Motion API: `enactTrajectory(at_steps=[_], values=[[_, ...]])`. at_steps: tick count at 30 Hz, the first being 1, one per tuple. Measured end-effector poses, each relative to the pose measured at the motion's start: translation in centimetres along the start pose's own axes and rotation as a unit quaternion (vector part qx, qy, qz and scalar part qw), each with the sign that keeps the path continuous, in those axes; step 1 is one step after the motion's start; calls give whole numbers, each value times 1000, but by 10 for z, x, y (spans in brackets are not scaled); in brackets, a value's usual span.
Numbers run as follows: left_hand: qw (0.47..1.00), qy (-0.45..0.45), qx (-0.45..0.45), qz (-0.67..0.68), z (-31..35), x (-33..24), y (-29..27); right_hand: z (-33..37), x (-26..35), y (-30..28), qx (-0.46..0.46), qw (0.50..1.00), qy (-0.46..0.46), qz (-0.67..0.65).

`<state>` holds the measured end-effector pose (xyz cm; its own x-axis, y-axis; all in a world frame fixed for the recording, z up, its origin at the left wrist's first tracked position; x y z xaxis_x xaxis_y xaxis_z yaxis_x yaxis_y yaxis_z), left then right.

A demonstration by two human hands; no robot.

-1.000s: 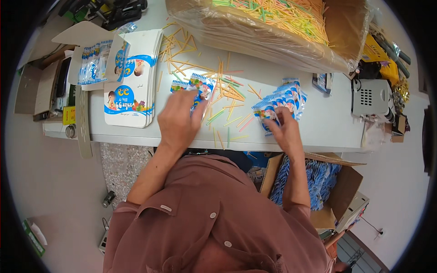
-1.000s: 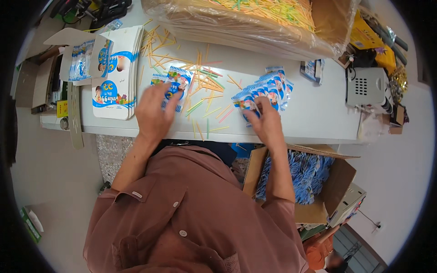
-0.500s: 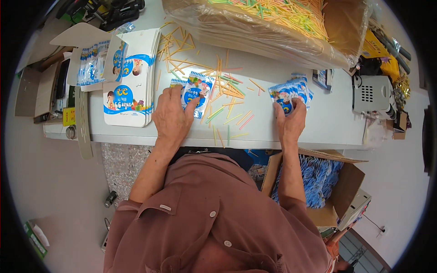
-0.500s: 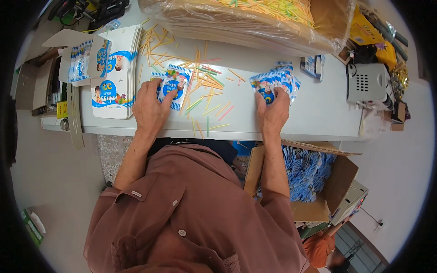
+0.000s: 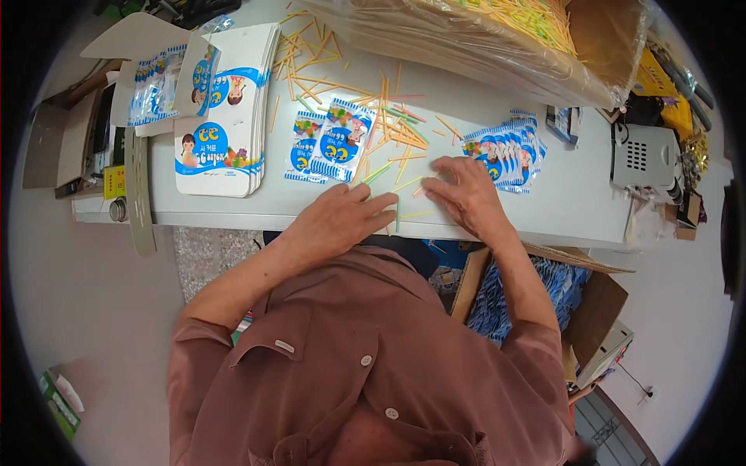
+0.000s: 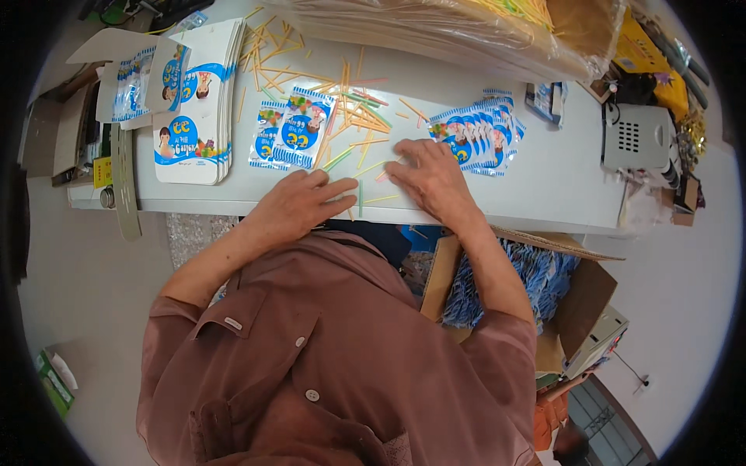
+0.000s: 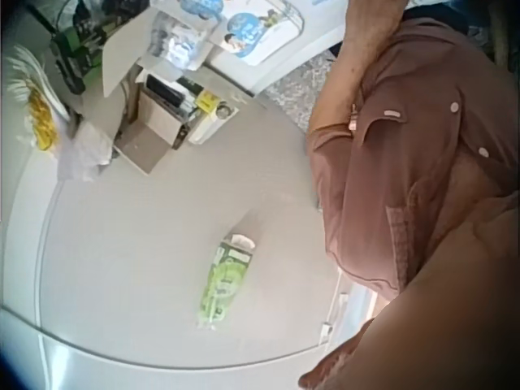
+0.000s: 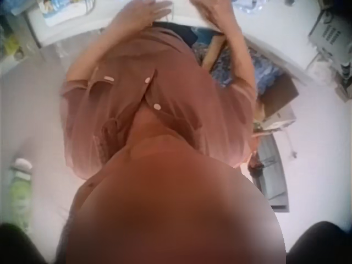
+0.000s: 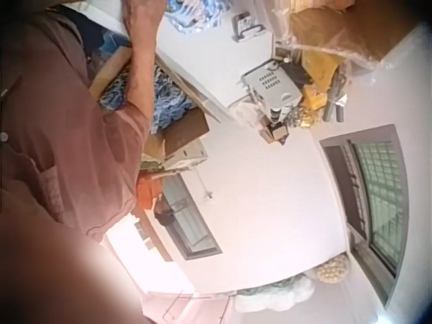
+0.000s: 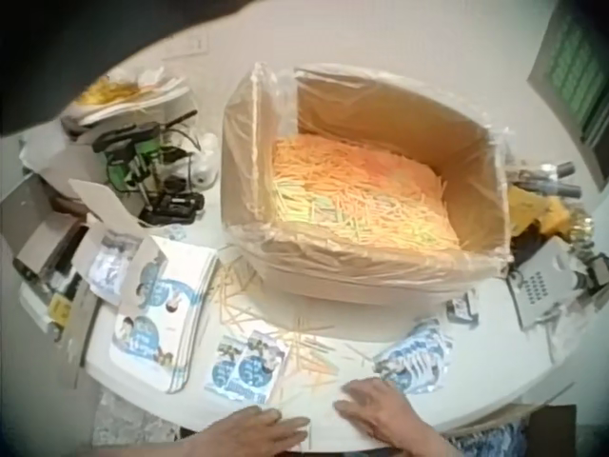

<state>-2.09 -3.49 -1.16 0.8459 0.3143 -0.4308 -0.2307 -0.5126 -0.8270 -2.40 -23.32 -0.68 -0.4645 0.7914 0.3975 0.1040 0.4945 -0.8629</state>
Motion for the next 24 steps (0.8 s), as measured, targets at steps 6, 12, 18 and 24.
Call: enactTrajectory(at_steps=[6,12,18,24], values=[[995,70,70,-17,-16,-8,25,18,-11,14,-26,997,61,-34],[998,51,19,-25,-19,-6,42,23,4,2,-60,989,100,-88],[995,-32,-67,-66,-12,-4,34,30,-2,13,-86,992,66,-63],[961,-128,-210,-128,-1,1,23,2,-8,14,-88,994,-26,-54]])
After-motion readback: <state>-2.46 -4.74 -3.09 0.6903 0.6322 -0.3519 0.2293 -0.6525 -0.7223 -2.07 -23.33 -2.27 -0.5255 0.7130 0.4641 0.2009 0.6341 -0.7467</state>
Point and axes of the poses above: each hand's wrist, its own z-axis away from the middle knuckle, its own y-axis out of the palm, x = y × z, the point moved 6 cm from there along -z, towards the middle knuckle, and after that the axes turned 12 degrees about -x, right-handed, at the moved point
